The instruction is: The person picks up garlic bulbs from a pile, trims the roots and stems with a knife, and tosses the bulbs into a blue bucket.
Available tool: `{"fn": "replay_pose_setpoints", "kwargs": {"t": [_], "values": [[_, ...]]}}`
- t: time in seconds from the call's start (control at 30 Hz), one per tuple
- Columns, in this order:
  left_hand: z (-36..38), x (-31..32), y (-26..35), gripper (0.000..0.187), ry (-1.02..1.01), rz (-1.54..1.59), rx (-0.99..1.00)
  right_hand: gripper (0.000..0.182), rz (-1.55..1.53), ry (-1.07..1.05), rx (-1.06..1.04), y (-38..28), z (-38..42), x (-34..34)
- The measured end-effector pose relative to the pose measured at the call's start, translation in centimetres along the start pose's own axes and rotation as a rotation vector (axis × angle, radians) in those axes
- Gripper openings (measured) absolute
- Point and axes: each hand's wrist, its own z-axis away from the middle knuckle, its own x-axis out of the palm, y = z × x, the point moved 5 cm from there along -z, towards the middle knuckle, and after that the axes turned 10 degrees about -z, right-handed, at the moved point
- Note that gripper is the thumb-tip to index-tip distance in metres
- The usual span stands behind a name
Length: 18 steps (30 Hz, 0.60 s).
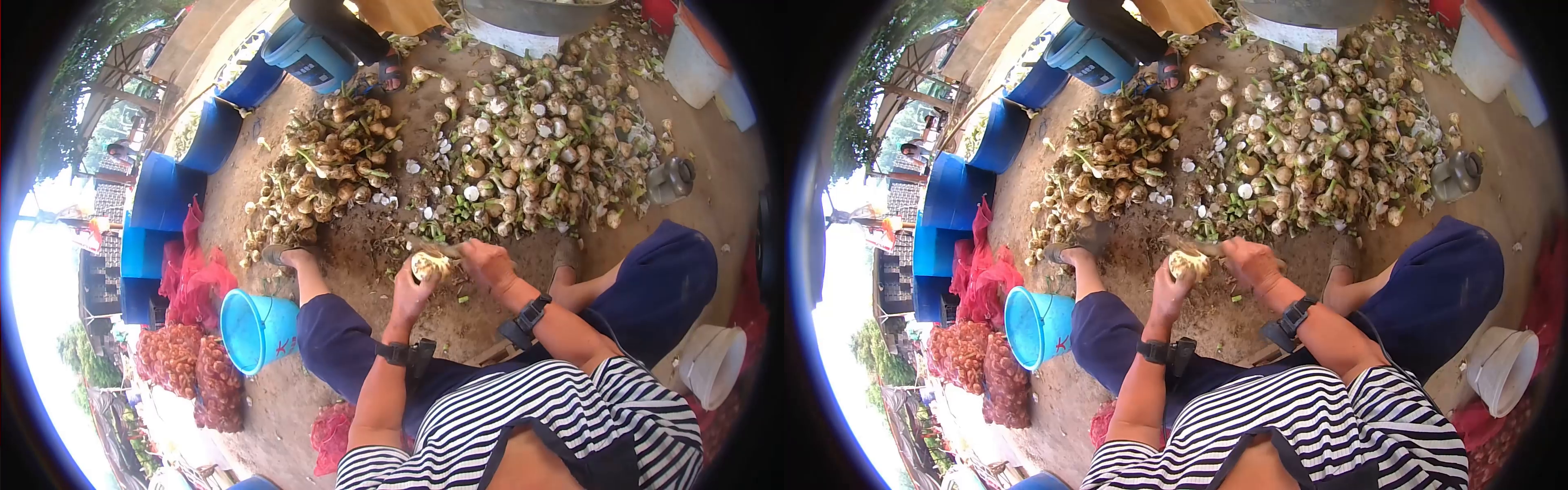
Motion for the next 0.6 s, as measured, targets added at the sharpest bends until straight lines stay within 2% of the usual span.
{"fn": "replay_pose_setpoints", "kwargs": {"t": [0.07, 0.13, 0.17, 0.23, 0.27, 0.3, 0.33, 0.4, 0.43, 0.53, 0.57, 0.6], "values": [[1.6, 1.0, 5.5, 0.082, -0.100, 0.039, 0.152, 0.012, 0.147, -0.303, 0.423, 8.7, 5.2, 3.1], [1.7, 1.5, 6.4, 0.086, -0.107, 0.298, 0.179, 0.016, 0.042, -0.300, 0.653, 8.7, 5.0, 1.8], [1.5, 1.0, 6.5, 0.087, -0.067, 0.111, 0.233, 0.018, -0.010, -0.300, 0.774, 8.5, 5.2, 0.9], [0.5, -1.1, 6.6, 0.090, 0.016, -0.270, 0.333, 0.023, -0.112, -0.252, 0.760, 6.1, 2.9, -0.5], [0.4, -1.9, 6.5, 0.090, 0.029, -0.312, 0.236, 0.025, -0.167, -0.231, 0.754, 5.4, 2.4, -0.6], [0.3, -2.5, 5.4, 0.089, 0.052, -0.357, 0.254, 0.024, -0.194, -0.145, 0.610, 5.3, 2.2, -0.1], [-0.1, -3.0, 4.1, 0.089, 0.079, -0.404, 0.275, 0.022, -0.225, -0.134, 0.566, 4.2, 1.5, -0.5], [0.0, -2.3, 0.6, 0.080, 0.100, 0.111, 0.105, 0.019, -0.283, -0.106, 0.479, 1.9, -0.3, -1.3], [0.2, -1.3, -0.8, 0.076, 0.107, 0.371, 0.016, 0.015, -0.251, -0.047, 0.334, 0.6, -1.3, -1.8], [0.2, 1.4, -4.7, 0.061, 0.198, 0.911, -0.186, 0.013, -0.294, 0.077, 0.151, -2.6, -3.9, -4.0], [-0.2, 1.9, -6.3, 0.047, 0.254, 0.977, -0.230, 0.013, -0.296, 0.130, 0.085, -3.1, -4.4, -4.5], [-0.5, 2.3, -6.7, 0.046, 0.240, 1.023, -0.235, 0.013, -0.282, 0.122, 0.065, -3.0, -4.3, -4.3]]}}
